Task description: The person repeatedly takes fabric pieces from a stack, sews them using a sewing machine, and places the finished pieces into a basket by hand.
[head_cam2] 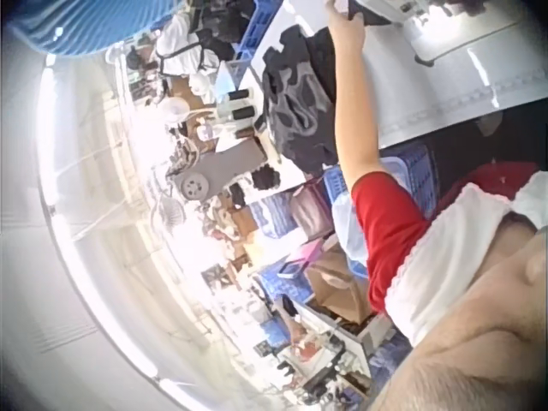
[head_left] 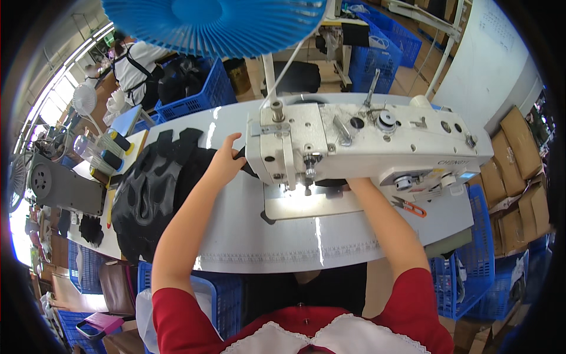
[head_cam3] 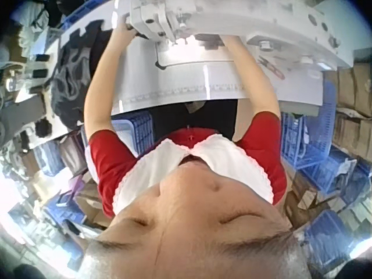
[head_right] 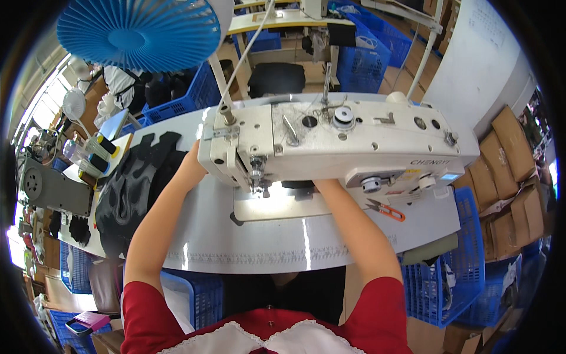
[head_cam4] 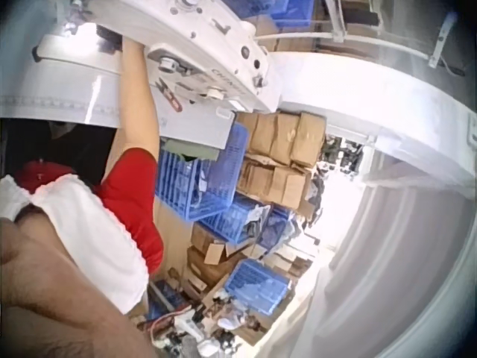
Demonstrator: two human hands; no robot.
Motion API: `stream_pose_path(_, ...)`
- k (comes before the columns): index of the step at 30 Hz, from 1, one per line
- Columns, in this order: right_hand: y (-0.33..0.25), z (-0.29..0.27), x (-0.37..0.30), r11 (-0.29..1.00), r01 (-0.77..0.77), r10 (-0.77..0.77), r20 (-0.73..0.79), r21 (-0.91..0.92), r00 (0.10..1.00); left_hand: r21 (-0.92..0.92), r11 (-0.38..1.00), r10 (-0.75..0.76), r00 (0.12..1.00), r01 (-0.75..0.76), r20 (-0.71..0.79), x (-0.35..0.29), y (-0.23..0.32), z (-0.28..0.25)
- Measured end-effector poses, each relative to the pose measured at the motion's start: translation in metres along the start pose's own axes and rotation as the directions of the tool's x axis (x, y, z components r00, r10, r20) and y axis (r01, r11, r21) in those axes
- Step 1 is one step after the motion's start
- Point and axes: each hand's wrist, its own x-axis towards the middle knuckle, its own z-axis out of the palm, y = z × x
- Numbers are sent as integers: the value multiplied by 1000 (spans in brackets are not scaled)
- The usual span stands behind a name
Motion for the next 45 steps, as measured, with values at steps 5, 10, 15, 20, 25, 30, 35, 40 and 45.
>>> stream_pose_path(5,11,-8,-18,976,-35,26,44,213,999,292,864,230,838,-410,495,-62,38,-26)
stream_pose_path(10,-3,-27,-46,463,662,-534,411,-589,739,639,363,363,734,-678,573,-85,39,-20)
stream_pose_path(15,-7,0,-47,-77,884,-791,568,-460,226,390,168,568,412,-905,712,-90,34,7)
stream_pose_path(20,2,19,-52,-57,820,-719,593,-569,362,493,177,557,500,-852,664,-97,9,31)
stream_pose_path(25,-13,42,-74,-44,676,-716,495,-736,492,690,226,407,710,-688,575,-115,24,59)
stream_pose_path(30,-12,53,-78,21,663,-751,426,-749,505,693,362,356,779,-624,516,-114,24,67)
stream_pose_path(35,-7,53,-77,109,697,-753,399,-708,523,537,375,508,652,-755,563,-111,13,51)
stream_pose_path(40,-7,59,-79,172,698,-787,330,-696,522,586,282,560,626,-760,542,-117,4,61)
stream_pose_path(45,-3,63,-80,221,690,-767,313,-690,559,576,318,557,640,-753,529,-117,7,60)
